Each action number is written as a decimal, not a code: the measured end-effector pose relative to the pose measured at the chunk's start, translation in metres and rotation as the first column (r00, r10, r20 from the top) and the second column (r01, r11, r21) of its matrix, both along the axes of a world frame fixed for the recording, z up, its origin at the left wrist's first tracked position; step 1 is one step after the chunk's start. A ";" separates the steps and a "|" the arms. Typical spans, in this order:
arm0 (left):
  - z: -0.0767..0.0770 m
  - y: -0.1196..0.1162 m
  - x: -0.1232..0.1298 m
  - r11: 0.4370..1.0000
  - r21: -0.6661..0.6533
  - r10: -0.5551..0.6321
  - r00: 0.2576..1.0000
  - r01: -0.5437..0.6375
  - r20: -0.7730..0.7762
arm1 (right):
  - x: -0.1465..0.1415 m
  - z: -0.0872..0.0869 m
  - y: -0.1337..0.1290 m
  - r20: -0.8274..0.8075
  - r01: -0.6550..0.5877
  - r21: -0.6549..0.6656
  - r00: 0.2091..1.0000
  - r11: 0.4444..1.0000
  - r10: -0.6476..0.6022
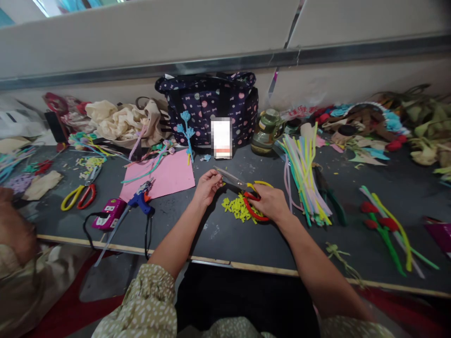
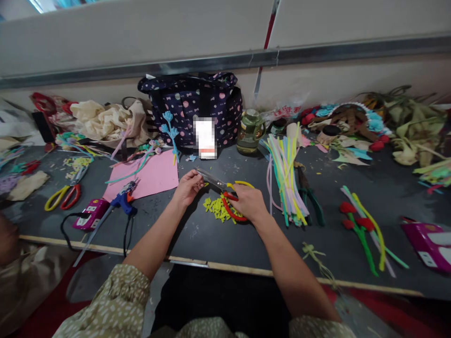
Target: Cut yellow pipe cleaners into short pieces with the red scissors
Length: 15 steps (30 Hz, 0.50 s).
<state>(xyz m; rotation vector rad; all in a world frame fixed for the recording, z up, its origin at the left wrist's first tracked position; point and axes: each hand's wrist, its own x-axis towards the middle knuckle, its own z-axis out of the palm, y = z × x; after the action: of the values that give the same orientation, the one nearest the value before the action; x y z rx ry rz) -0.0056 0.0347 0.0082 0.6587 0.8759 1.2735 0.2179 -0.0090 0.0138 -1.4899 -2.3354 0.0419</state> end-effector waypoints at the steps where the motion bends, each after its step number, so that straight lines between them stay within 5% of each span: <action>1: 0.000 0.000 0.000 1.000 -0.003 0.001 1.000 -0.001 -0.003 | 0.000 -0.001 0.000 0.005 0.001 -0.003 1.000 1.000 -0.001; 15: 0.003 0.002 -0.003 1.000 -0.010 0.024 1.000 -0.023 0.014 | 0.011 -0.003 0.005 0.029 0.095 0.049 0.995 0.994 -0.096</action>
<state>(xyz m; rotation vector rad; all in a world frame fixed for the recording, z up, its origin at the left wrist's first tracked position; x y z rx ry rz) -0.0085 0.0365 0.0110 0.6323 0.8804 1.2924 0.2290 -0.0041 0.0107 -1.5877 -2.2697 -0.0620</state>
